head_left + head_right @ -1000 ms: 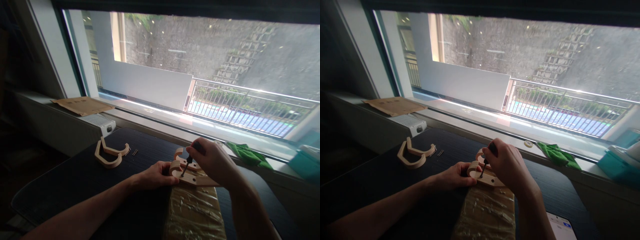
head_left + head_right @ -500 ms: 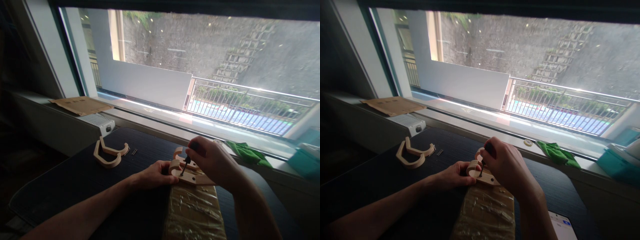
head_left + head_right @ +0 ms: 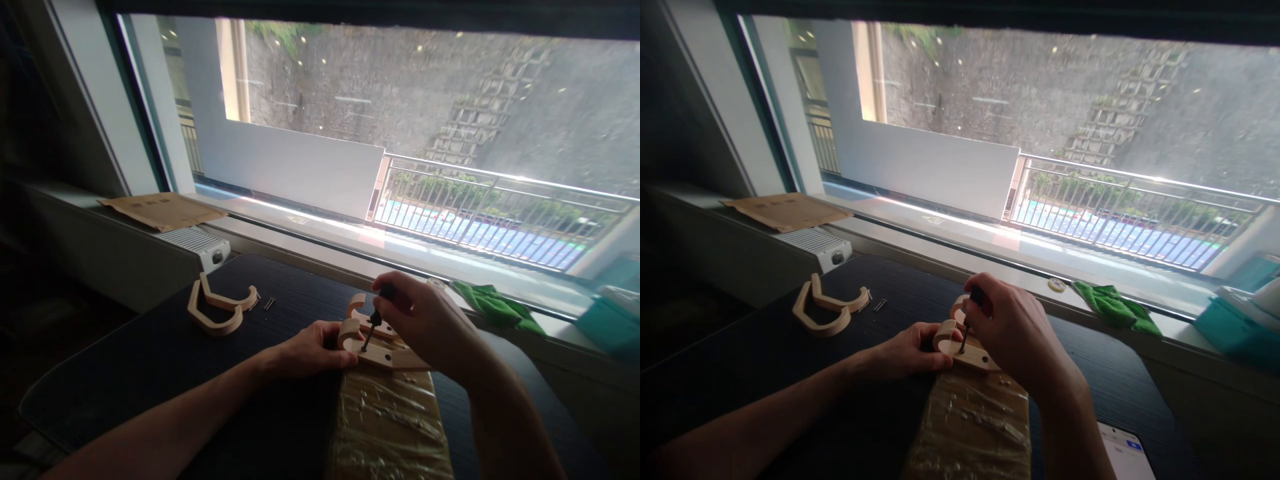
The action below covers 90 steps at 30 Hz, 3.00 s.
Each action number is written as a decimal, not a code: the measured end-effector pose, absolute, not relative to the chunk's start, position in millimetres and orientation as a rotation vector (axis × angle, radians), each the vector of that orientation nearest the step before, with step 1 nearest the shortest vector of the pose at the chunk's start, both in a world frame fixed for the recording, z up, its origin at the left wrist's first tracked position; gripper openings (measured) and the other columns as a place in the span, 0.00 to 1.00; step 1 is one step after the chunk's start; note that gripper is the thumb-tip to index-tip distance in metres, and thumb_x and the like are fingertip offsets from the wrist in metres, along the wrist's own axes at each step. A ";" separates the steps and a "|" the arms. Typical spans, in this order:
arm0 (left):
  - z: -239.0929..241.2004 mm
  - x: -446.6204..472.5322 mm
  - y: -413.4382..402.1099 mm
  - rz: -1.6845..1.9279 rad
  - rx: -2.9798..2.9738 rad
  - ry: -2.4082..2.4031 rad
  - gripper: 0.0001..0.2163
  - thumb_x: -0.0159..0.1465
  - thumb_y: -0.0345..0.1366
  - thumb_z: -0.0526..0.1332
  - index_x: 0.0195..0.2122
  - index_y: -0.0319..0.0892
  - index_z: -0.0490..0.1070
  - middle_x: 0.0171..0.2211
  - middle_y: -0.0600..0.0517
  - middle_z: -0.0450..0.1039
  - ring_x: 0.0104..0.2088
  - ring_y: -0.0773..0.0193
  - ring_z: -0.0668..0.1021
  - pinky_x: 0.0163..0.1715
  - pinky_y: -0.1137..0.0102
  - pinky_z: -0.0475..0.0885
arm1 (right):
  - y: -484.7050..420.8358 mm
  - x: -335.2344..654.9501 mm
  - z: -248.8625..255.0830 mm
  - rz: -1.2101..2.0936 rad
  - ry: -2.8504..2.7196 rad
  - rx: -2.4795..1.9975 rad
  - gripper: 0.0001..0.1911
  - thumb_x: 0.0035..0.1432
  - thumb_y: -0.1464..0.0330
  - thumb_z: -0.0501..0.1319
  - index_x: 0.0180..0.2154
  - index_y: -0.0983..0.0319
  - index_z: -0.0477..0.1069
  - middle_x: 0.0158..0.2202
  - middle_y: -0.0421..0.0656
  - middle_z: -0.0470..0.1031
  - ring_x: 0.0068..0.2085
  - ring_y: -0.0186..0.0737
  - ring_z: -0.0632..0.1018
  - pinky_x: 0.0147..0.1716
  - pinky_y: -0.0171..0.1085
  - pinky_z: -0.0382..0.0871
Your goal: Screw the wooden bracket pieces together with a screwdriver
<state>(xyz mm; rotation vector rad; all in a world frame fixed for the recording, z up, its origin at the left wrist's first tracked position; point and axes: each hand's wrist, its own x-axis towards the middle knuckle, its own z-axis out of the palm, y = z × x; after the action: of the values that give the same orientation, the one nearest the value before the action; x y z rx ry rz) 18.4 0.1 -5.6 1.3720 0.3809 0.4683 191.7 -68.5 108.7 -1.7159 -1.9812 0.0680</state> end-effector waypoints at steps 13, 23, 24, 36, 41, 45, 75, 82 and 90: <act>-6.0 19.7 -3.6 0.558 1.491 0.460 0.13 0.55 0.34 0.64 0.41 0.39 0.70 0.30 0.55 0.69 0.32 0.67 0.70 0.36 0.72 0.65 | -70.2 188.4 109.5 0.039 -2.016 -1.672 0.06 0.54 0.61 0.56 0.32 0.53 0.70 0.22 0.33 0.70 0.23 0.32 0.66 0.23 0.31 0.54; 15.0 13.2 -7.1 0.754 1.907 0.695 0.19 0.52 0.36 0.65 0.45 0.41 0.66 0.29 0.57 0.64 0.31 0.67 0.68 0.34 0.73 0.65 | -60.2 192.9 102.5 -0.054 -1.872 -1.829 0.13 0.56 0.57 0.54 0.26 0.58 0.66 0.18 0.35 0.67 0.20 0.32 0.63 0.21 0.32 0.50; 16.3 12.4 -6.9 0.768 1.926 0.702 0.19 0.52 0.36 0.65 0.45 0.41 0.66 0.28 0.57 0.63 0.30 0.67 0.67 0.34 0.73 0.65 | -59.6 193.1 101.9 -0.071 -1.853 -1.849 0.14 0.56 0.56 0.53 0.26 0.58 0.66 0.18 0.35 0.67 0.20 0.32 0.63 0.21 0.33 0.50; 16.6 12.4 -7.2 0.692 1.998 0.642 0.11 0.55 0.32 0.61 0.40 0.39 0.68 0.27 0.57 0.62 0.30 0.67 0.67 0.34 0.73 0.65 | -63.7 192.8 104.3 0.112 -2.003 -1.634 0.07 0.58 0.61 0.53 0.33 0.55 0.67 0.21 0.34 0.69 0.23 0.33 0.66 0.23 0.31 0.54; 17.5 11.9 -6.5 0.657 2.001 0.640 0.12 0.55 0.34 0.61 0.41 0.39 0.68 0.28 0.56 0.63 0.31 0.67 0.67 0.34 0.73 0.66 | -58.6 197.4 100.8 0.003 -1.893 -1.778 0.11 0.57 0.59 0.52 0.31 0.57 0.66 0.21 0.36 0.71 0.23 0.35 0.68 0.23 0.33 0.54; 16.8 12.1 -5.7 0.668 2.012 0.645 0.12 0.55 0.33 0.61 0.41 0.39 0.68 0.28 0.56 0.63 0.31 0.67 0.67 0.34 0.73 0.65 | -62.0 195.2 102.9 -0.057 -1.898 -1.811 0.11 0.56 0.58 0.53 0.30 0.57 0.67 0.20 0.36 0.70 0.22 0.34 0.67 0.22 0.33 0.53; 16.4 11.7 -6.7 0.658 2.028 0.647 0.10 0.56 0.34 0.60 0.39 0.39 0.68 0.29 0.56 0.64 0.31 0.67 0.68 0.34 0.73 0.66 | -64.0 194.5 104.6 -0.005 -1.920 -1.784 0.10 0.56 0.60 0.54 0.30 0.57 0.69 0.20 0.36 0.71 0.22 0.33 0.66 0.22 0.33 0.53; 16.6 12.2 -6.8 0.666 2.028 0.646 0.11 0.56 0.35 0.60 0.40 0.40 0.67 0.28 0.57 0.63 0.31 0.67 0.67 0.33 0.73 0.65 | -67.2 193.2 108.0 -0.054 -1.929 -1.801 0.10 0.54 0.59 0.55 0.30 0.56 0.70 0.19 0.35 0.70 0.20 0.32 0.65 0.21 0.32 0.52; 16.9 11.8 -7.2 0.664 2.030 0.637 0.08 0.57 0.34 0.60 0.37 0.40 0.67 0.28 0.57 0.61 0.30 0.67 0.66 0.33 0.73 0.65 | -69.1 189.0 109.6 0.039 -2.015 -1.663 0.07 0.55 0.63 0.55 0.30 0.56 0.70 0.22 0.34 0.71 0.22 0.31 0.66 0.22 0.31 0.54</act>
<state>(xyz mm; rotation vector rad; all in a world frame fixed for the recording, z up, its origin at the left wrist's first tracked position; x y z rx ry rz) 11.8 -7.2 16.9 2.0298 0.6368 0.6636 189.0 -69.1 109.6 -1.6628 -2.0145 0.0390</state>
